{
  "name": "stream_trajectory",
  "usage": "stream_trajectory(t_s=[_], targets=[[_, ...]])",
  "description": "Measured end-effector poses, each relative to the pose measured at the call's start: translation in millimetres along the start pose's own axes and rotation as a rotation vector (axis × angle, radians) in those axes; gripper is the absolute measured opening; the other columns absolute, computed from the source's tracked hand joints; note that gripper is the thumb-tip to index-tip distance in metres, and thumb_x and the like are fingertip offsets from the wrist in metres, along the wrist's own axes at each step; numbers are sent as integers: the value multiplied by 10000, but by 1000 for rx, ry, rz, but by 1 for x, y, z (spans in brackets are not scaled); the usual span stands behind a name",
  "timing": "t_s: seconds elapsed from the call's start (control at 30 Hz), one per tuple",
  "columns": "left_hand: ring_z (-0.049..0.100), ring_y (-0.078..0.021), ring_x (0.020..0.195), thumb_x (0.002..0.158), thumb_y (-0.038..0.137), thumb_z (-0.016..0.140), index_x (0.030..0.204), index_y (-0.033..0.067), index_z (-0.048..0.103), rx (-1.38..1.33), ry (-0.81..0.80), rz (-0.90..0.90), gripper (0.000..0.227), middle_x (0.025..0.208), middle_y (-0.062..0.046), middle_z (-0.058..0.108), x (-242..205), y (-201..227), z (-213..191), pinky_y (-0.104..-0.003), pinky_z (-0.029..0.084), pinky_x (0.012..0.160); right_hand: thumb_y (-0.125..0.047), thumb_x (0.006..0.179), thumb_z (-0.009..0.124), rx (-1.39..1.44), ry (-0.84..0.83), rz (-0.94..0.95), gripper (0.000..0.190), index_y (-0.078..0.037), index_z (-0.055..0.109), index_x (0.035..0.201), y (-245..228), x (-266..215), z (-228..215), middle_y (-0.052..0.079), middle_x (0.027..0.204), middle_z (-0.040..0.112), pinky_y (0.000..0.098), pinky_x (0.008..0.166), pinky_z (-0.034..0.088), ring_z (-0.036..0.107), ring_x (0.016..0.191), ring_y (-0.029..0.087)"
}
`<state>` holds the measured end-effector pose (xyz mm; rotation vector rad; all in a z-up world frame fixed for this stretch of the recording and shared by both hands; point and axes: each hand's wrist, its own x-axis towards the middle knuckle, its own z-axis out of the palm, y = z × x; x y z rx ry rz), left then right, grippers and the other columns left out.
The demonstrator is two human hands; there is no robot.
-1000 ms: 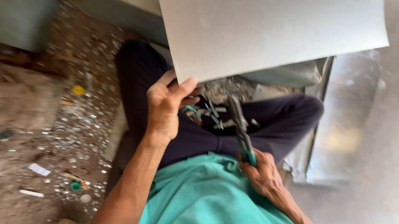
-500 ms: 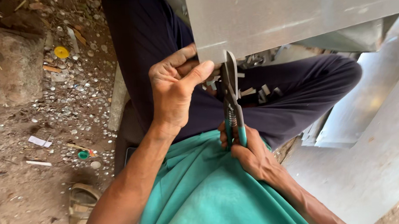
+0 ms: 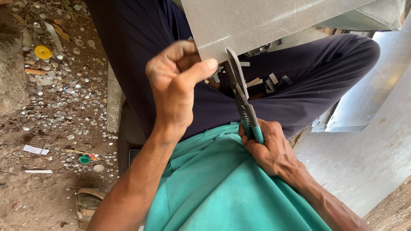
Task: The person sits cross-legged on the ground and uses tin snips to cut rectangular metal sheets. They repeatedly pick up sheets from a stack, cut along the edges to create notches, and place the finished pieces aside.
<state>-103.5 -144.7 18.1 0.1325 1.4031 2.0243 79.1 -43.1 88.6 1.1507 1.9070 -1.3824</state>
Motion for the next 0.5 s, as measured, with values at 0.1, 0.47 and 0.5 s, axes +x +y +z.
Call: stream_trajectory(t_s=[0.1,0.47,0.5], targets=[[399,-40,553,1060,241,618,715,57,582,233,14,220,393,614,31,485,29,-2,12,-231,292,526,-19,743,501,-21,31,-49,111,-35,608,765,8,2,1,53,593,536,360,558,415,478,571,168],[592,-31,756,954,199,687,851,63,728,-124,-35,-198,175,855,63,700,-13,-49,77,-179,491,709,-33,716,571,188,-2,-23,480,-54,589,1195,93,-31,-46,64,1015,689,321,844,511,624,923,160],[620,-43,834,968,185,705,934,55,733,-142,-166,-203,137,927,47,711,-18,-61,89,-188,518,782,-35,748,563,240,80,1,488,-48,578,1236,107,-38,-39,67,1061,693,314,897,491,624,986,155]])
